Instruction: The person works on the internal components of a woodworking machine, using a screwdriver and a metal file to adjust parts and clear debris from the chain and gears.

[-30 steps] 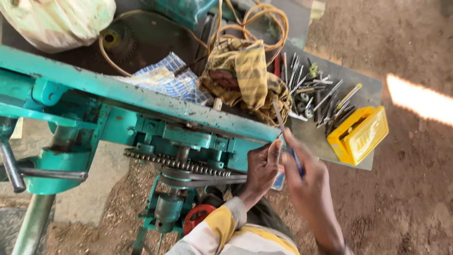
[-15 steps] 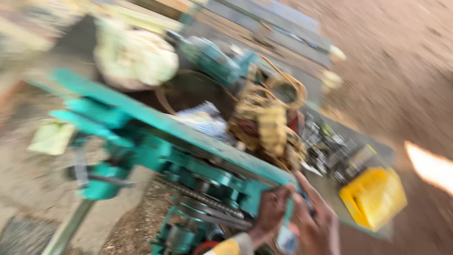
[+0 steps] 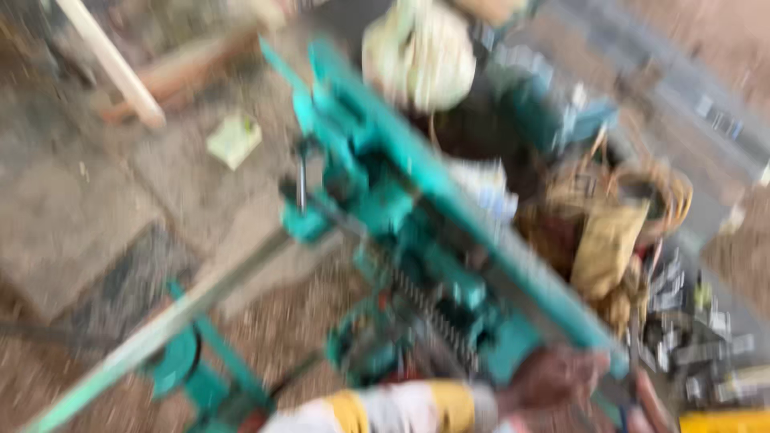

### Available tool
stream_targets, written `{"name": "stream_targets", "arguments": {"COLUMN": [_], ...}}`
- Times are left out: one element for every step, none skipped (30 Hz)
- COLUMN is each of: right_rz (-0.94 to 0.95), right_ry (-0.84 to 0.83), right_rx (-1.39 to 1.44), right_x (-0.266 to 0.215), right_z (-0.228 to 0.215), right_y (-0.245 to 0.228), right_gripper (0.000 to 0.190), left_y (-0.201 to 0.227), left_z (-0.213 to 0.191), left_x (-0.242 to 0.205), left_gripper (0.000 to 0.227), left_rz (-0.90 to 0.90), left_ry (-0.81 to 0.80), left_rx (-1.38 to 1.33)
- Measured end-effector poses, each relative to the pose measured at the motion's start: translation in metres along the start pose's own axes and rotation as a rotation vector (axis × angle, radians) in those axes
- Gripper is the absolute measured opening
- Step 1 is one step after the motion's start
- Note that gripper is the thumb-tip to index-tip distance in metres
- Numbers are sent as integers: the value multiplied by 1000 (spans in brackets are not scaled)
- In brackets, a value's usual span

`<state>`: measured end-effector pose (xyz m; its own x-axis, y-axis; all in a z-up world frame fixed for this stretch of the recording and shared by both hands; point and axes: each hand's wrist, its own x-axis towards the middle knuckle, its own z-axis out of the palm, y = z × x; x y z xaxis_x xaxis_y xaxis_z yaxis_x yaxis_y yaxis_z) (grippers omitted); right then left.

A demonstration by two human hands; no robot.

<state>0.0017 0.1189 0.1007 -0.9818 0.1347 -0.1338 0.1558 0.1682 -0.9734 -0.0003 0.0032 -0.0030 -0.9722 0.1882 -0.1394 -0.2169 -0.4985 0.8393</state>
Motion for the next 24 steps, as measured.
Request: {"name": "stream_targets", "arguments": {"right_rz": [27,38,62,51,40,14,22,41,60,63,66,64,78,82,86,99,110,130,122,126,130,160,190,216], "right_ry": [-35,-45,-42,6,54,95,115,127,138,141,144,152,156,164,172,161,149,130,137,141,145,161,176,189], "right_rx": [-9,-16,-41,-66,-91,-98,-88,-79,-68,-64,-60,-51,-28,-1,26,85,144,201,209,211,213,193,172,156], "right_x": [-12,-23,-36,-46,-54,-53,-53,-55,-57,-61,-62,-63,-66,-65,-66,-65,-66,-66,-63,-65,-68,-71,-72,-71], "right_z": [-4,-8,-9,-3,4,13,17,19,21,20,18,14,10,7,4,1,-2,-5,-7,-9,-10,-11,-11,-11], "right_y": [5,8,8,3,-5,-13,-23,-31,-38,-41,-41,-40,-37,-32,-27,-23,-19,-16,-13,-12,-11,-11,-12,-15], "right_gripper": [48,48,48,46,44,42,43,43,43,43,43,42,44,47,49,50,51,52,51,51,51,50,50,50], "left_y": [-4,-8,-7,4,16,31,45,57,67,71,72,72,70,69,68,68,69,70,70,68,67,65,63,61], "left_z": [2,3,0,-1,3,1,1,1,2,3,5,7,9,10,13,14,15,16,17,18,17,17,17,17], "left_x": [3,0,-5,-5,-13,-18,-22,-26,-25,-28,-31,-32,-32,-27,-27,-28,-26,-25,-24,-26,-26,-25,-26,-26], "left_gripper": [16,23,37,36,37,39,42,45,44,44,43,42,41,41,40,39,38,39,40,41,41,42,42,43], "left_rz": [28,127,225,184,143,150,157,158,127,83,38,86,134,190,198,216,234,204,174,133,120,104,88,61], "left_ry": [-70,-41,-10,59,128,133,139,156,157,165,172,181,189,189,196,202,208,211,214,226,225,228,231,226], "left_rx": [-270,-168,-65,-24,19,78,136,196,171,143,116,105,94,83,91,102,112,117,123,126,118,107,97,105]}}
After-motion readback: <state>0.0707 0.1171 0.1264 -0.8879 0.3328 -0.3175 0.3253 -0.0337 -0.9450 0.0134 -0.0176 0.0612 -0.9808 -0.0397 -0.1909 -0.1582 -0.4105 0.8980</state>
